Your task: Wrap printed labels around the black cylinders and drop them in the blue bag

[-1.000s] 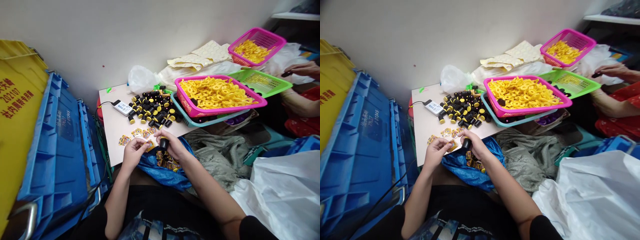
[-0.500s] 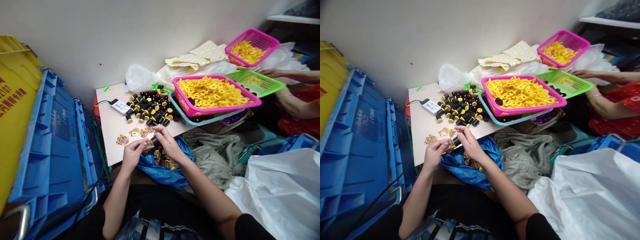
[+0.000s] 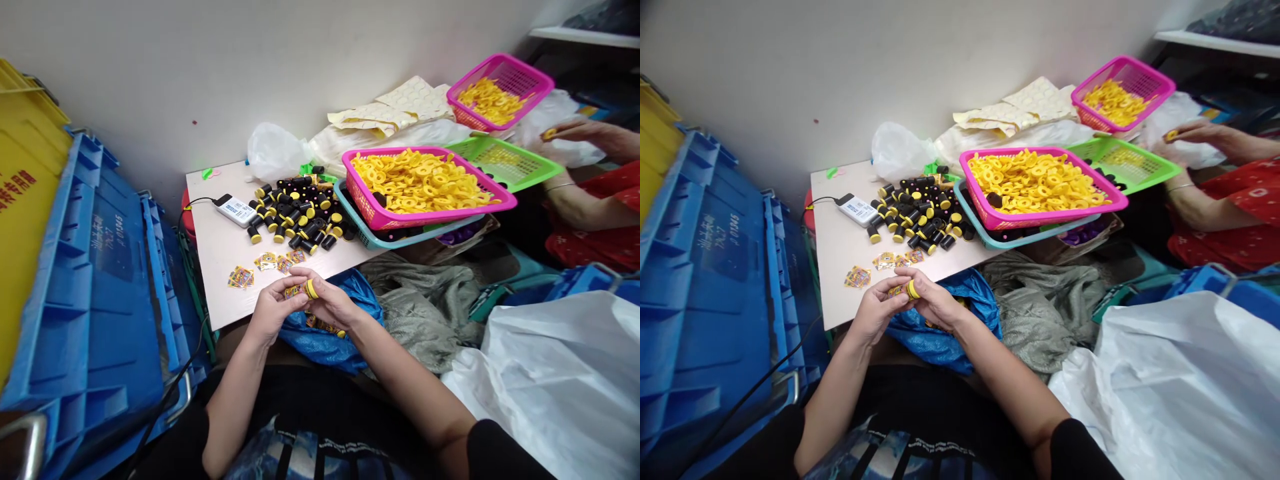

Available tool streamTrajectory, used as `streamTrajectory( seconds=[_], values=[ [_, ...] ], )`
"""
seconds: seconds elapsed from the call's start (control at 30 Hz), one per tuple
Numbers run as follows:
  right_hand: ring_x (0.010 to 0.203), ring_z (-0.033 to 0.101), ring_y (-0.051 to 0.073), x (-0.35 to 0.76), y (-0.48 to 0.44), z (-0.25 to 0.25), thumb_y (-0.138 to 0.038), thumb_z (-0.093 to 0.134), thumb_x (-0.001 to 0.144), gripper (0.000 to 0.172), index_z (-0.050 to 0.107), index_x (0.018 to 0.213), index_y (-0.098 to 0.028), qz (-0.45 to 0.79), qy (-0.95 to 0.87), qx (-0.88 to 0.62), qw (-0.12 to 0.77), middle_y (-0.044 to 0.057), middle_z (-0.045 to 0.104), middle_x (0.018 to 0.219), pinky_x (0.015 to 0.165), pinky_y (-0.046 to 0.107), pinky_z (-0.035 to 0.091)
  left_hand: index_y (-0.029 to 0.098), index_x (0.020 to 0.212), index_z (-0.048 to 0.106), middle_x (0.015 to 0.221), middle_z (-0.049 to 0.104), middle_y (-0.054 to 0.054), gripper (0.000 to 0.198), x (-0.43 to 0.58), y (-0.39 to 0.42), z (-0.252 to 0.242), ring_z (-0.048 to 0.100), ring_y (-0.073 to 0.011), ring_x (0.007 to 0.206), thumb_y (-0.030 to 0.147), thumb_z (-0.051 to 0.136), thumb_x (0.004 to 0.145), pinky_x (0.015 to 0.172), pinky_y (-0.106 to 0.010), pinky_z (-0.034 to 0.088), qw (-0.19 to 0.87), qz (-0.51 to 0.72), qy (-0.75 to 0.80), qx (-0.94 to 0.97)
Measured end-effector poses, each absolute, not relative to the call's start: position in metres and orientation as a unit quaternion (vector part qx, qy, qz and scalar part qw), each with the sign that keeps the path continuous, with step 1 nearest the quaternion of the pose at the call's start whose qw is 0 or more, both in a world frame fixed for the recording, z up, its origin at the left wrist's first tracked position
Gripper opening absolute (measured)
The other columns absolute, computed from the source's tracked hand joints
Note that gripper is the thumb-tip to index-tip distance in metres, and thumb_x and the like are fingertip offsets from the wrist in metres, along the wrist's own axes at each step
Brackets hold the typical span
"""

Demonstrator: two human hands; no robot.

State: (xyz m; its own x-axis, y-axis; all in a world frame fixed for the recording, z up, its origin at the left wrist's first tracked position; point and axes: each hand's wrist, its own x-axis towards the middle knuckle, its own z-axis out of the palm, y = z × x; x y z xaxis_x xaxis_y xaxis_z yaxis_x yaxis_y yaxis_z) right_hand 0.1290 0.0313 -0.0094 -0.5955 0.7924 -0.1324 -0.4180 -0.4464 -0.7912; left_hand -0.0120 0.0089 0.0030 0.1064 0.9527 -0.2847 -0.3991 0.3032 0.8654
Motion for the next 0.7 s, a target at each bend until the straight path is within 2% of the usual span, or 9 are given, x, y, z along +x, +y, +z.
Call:
streamTrajectory(
  seconds=[0.13, 0.2, 0.3, 0.37, 0.47, 0.57, 0.63, 0.7],
  values=[
    [0.085, 0.060, 0.017, 0.129, 0.031, -0.016, -0.063, 0.065, 0.071, 0.060, 0.057, 0.116, -0.024, 0.807, -0.389, -0.256, 0.363, 0.006, 0.062, 0.107, 0.077, 0.030, 0.048, 0.016, 0.089, 0.072, 0.084, 0.072, -0.004, 0.040, -0.011, 0.009, -0.005, 0.066, -0.0154, 0.071, 0.027, 0.085, 0.053, 0.068, -0.029, 0.057, 0.673, 0.500, 0.441, 0.319],
    [0.094, 0.060, 0.020, 0.137, 0.034, -0.021, -0.063, 0.065, 0.072, 0.062, 0.055, 0.119, -0.024, 0.795, -0.425, -0.266, 0.341, 0.006, 0.061, 0.109, 0.081, 0.032, 0.047, 0.017, 0.090, 0.071, 0.085, 0.071, -0.004, 0.039, -0.007, 0.006, -0.012, 0.066, -0.0162, 0.073, 0.029, 0.084, 0.055, 0.069, -0.031, 0.057, 0.672, 0.500, 0.433, 0.333],
    [0.110, 0.055, 0.024, 0.161, 0.044, -0.026, -0.062, 0.059, 0.077, 0.058, 0.057, 0.120, -0.023, 0.731, -0.529, -0.307, 0.303, 0.008, 0.059, 0.119, 0.093, 0.039, 0.042, 0.019, 0.096, 0.070, 0.095, 0.070, -0.007, 0.034, 0.002, -0.001, -0.023, 0.067, -0.0202, 0.082, 0.034, 0.076, 0.066, 0.076, -0.036, 0.056, 0.635, 0.459, 0.437, 0.441],
    [0.117, 0.050, 0.025, 0.179, 0.055, -0.028, -0.061, 0.055, 0.081, 0.051, 0.061, 0.116, -0.024, 0.632, -0.602, -0.371, 0.315, 0.008, 0.058, 0.123, 0.099, 0.042, 0.038, 0.021, 0.103, 0.070, 0.109, 0.068, -0.009, 0.036, 0.005, 0.001, -0.031, 0.064, -0.0260, 0.098, 0.034, 0.073, 0.070, 0.088, -0.043, 0.051, 0.543, 0.391, 0.473, 0.573],
    [0.109, 0.053, 0.026, 0.188, 0.077, -0.028, -0.053, 0.054, 0.084, 0.040, 0.065, 0.109, -0.023, 0.474, -0.659, -0.474, 0.340, 0.008, 0.062, 0.115, 0.092, 0.041, 0.041, 0.022, 0.111, 0.068, 0.120, 0.064, -0.011, 0.034, -0.009, 0.019, -0.042, 0.055, -0.0292, 0.115, 0.029, 0.067, 0.077, 0.101, -0.047, 0.041, 0.335, 0.313, 0.550, 0.698],
    [0.097, 0.057, 0.024, 0.162, 0.103, -0.027, -0.037, 0.050, 0.090, 0.028, 0.065, 0.106, -0.020, 0.375, -0.731, -0.480, 0.306, 0.010, 0.066, 0.106, 0.085, 0.039, 0.042, 0.020, 0.114, 0.065, 0.121, 0.063, -0.011, 0.030, -0.037, 0.047, -0.049, 0.052, -0.0281, 0.117, 0.019, 0.054, 0.086, 0.102, -0.046, 0.039, 0.174, 0.267, 0.612, 0.724],
    [0.102, 0.054, 0.025, 0.132, 0.123, -0.026, -0.025, 0.048, 0.091, 0.024, 0.066, 0.105, -0.019, 0.272, -0.811, -0.446, 0.262, 0.011, 0.066, 0.107, 0.088, 0.040, 0.038, 0.018, 0.119, 0.061, 0.126, 0.060, -0.013, 0.036, -0.052, 0.058, -0.052, 0.049, -0.0310, 0.120, 0.020, 0.058, 0.083, 0.101, -0.048, 0.039, 0.118, 0.218, 0.628, 0.738],
    [0.109, 0.046, 0.029, 0.101, 0.145, -0.027, -0.017, 0.045, 0.091, 0.029, 0.066, 0.110, -0.020, 0.145, -0.871, -0.427, 0.196, 0.013, 0.062, 0.115, 0.088, 0.043, 0.034, 0.016, 0.123, 0.058, 0.129, 0.057, -0.015, 0.046, -0.060, 0.059, -0.054, 0.047, -0.0343, 0.121, 0.028, 0.065, 0.079, 0.099, -0.050, 0.039, 0.098, 0.176, 0.623, 0.756]
  ],
)
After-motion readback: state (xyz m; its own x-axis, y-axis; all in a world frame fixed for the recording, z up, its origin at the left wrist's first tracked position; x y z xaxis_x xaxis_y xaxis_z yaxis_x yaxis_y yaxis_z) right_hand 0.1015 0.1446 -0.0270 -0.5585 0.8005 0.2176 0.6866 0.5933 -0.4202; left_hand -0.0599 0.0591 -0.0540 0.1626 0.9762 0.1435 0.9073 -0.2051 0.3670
